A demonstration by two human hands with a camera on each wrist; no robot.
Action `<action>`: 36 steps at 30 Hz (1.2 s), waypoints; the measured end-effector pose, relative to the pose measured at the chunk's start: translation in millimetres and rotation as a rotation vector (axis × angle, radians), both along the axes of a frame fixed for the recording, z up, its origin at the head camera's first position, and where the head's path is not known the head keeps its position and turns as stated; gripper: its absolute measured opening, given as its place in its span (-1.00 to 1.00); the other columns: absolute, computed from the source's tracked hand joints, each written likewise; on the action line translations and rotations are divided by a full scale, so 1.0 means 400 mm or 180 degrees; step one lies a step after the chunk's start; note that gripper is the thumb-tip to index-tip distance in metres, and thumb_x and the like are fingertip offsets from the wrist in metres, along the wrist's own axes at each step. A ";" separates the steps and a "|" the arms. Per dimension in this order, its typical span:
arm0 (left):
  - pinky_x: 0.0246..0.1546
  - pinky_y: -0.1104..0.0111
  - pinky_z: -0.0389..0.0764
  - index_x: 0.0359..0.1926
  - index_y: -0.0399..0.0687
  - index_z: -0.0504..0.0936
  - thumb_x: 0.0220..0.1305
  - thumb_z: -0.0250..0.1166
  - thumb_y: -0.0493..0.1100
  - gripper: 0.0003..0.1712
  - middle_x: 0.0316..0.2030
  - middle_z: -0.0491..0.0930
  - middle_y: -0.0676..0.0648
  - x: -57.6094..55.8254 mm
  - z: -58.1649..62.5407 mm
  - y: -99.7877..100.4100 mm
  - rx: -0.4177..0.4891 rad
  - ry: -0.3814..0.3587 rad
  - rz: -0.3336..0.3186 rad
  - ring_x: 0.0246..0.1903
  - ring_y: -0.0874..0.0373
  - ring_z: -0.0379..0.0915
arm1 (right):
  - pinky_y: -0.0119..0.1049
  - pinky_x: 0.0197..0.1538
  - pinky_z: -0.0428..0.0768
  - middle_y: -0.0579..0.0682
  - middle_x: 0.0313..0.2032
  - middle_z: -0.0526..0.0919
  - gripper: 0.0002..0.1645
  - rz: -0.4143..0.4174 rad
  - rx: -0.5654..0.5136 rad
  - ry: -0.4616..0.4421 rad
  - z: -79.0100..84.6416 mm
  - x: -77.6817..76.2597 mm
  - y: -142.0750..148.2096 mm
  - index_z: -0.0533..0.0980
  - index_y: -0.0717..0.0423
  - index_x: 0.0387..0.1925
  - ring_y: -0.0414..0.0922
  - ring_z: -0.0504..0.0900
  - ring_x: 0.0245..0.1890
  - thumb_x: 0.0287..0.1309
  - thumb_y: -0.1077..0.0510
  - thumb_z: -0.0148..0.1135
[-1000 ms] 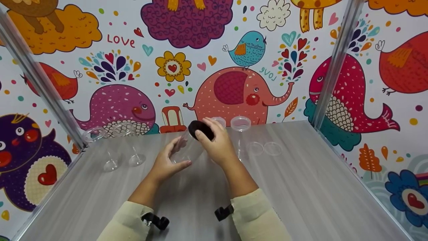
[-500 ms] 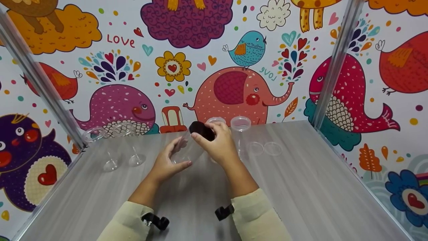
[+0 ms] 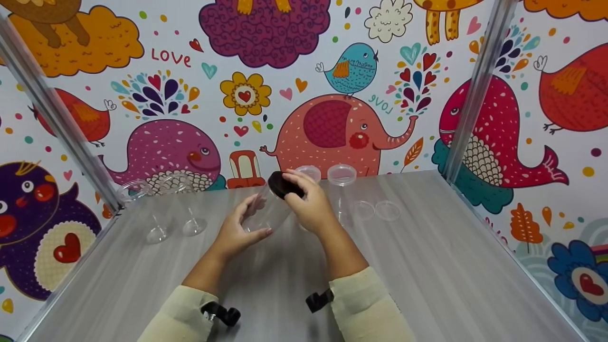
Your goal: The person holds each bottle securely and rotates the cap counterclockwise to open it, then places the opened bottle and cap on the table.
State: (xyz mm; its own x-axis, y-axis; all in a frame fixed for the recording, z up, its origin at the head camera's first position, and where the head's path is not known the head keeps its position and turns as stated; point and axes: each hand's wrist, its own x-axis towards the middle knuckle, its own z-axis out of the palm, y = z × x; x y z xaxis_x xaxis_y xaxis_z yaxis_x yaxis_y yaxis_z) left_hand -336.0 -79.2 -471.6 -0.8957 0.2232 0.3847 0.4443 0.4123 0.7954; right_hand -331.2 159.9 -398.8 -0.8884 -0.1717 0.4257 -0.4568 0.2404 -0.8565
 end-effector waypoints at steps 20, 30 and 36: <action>0.48 0.04 0.54 0.55 0.53 0.31 -0.04 0.61 0.45 0.13 0.42 0.50 0.24 0.010 0.001 0.001 0.0015 -0.0026 0.0020 0.45 0.20 0.43 | 0.02 0.19 0.76 0.06 0.28 0.57 -0.27 -0.0709 0.0510 -0.0096 0.003 0.002 -0.008 0.59 -0.10 0.38 0.04 0.59 0.12 0.31 -0.32 0.38; 0.49 -0.05 0.52 0.54 0.49 0.33 -0.04 0.61 0.45 0.13 0.41 0.51 0.26 0.009 -0.001 0.001 0.0090 -0.0015 0.0005 0.45 0.20 0.44 | 0.12 0.40 0.65 0.02 0.34 0.60 -0.38 -0.0468 0.0370 0.0072 -0.002 0.001 -0.004 0.61 -0.09 0.36 0.06 0.57 0.30 0.34 -0.15 0.42; 0.50 -0.07 0.51 0.55 0.41 0.35 -0.01 0.62 0.40 0.12 0.41 0.52 0.24 0.005 0.000 0.000 0.0118 -0.0005 -0.0043 0.45 0.18 0.45 | 0.17 0.48 0.57 0.00 0.47 0.53 -0.44 -0.0208 0.0272 0.0126 -0.004 0.002 -0.001 0.59 -0.13 0.40 0.08 0.47 0.46 0.41 0.08 0.24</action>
State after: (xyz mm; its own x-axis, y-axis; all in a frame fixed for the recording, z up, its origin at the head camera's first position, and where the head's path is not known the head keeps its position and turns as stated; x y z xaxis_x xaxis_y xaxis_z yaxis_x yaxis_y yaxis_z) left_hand -333.8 -79.2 -471.6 -0.8933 0.2208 0.3914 0.4483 0.3766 0.8107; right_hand -330.4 159.5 -400.6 -0.8817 -0.1512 0.4470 -0.4709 0.3420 -0.8132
